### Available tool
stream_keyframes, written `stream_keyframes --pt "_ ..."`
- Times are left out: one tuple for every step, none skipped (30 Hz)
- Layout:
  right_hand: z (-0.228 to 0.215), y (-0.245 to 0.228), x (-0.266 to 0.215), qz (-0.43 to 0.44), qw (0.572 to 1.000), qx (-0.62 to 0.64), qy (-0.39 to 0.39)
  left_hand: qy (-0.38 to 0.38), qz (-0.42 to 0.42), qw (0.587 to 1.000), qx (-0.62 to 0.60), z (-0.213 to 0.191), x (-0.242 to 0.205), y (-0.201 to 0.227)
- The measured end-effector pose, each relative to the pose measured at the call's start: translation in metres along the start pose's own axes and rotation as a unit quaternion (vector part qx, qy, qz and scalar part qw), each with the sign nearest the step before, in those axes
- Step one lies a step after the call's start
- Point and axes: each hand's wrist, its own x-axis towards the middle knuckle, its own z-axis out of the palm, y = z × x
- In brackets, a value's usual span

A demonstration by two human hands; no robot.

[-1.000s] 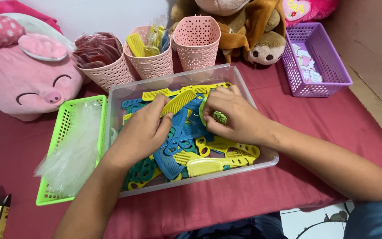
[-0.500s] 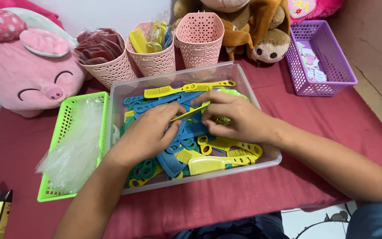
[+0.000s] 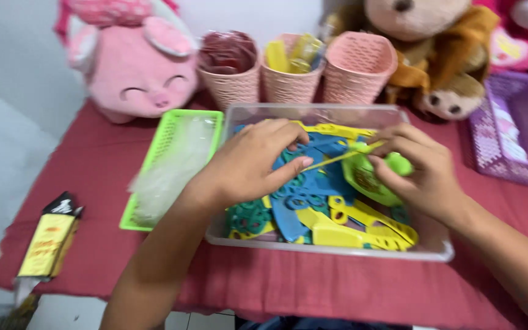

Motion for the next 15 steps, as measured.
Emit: stream_keyframes --pt "-0.001 0.003 -0.001 -0.012 1.000 0.007 -0.003 0.007 -0.009 1.000 0.009 -0.016 -0.007 -0.002" --pt "-0.002 0.007 -0.002 0.010 1.000 -0.006 -0.002 0.017 -0.010 1.000 0.012 -0.032 -0.014 -0.004" --pt "-0.003 0.012 -0.003 0.032 0.999 -0.019 -0.001 0.026 -0.012 0.999 0.016 -0.048 -0.021 -0.005" --pt "-0.003 0.015 -0.006 0.020 1.000 -0.013 -0.005 0.034 -0.021 0.999 0.023 -0.060 -0.032 -0.005" --pt "-0.003 0.019 -0.009 0.033 0.999 -0.027 0.001 0.033 -0.070 0.996 0.035 -0.073 -0.042 -0.005" --pt "-0.002 0.024 -0.011 0.046 0.998 -0.040 0.007 0.031 -0.119 0.991 0.046 -0.085 -0.053 -0.004" --pt "0.000 0.028 -0.011 0.035 0.999 -0.033 0.003 0.038 -0.129 0.990 0.053 -0.095 -0.066 -0.010" --pt "0.003 0.031 -0.015 0.060 0.997 -0.038 0.005 0.004 -0.220 0.972 0.081 -0.102 -0.079 -0.014" --pt "0.005 0.034 -0.019 0.085 0.995 -0.043 0.006 -0.032 -0.309 0.944 0.108 -0.109 -0.093 -0.018" --pt "0.008 0.051 -0.027 0.079 0.996 -0.036 0.002 -0.029 -0.318 0.941 0.111 -0.112 -0.102 -0.027" --pt "0.011 0.068 -0.035 0.089 0.996 -0.023 0.009 -0.077 -0.364 0.922 0.108 -0.116 -0.112 -0.035" --pt "0.013 0.084 -0.044 0.100 0.995 -0.012 0.017 -0.125 -0.406 0.899 0.103 -0.119 -0.121 -0.043" --pt "0.018 0.095 -0.052 0.096 0.995 -0.007 0.014 -0.122 -0.413 0.897 0.104 -0.119 -0.125 -0.047" --pt "0.018 0.107 -0.059 0.091 0.996 -0.010 0.014 -0.126 -0.436 0.885 0.099 -0.117 -0.127 -0.052" --pt "0.018 0.119 -0.066 0.086 0.996 -0.012 0.014 -0.130 -0.460 0.874 0.093 -0.115 -0.129 -0.057"
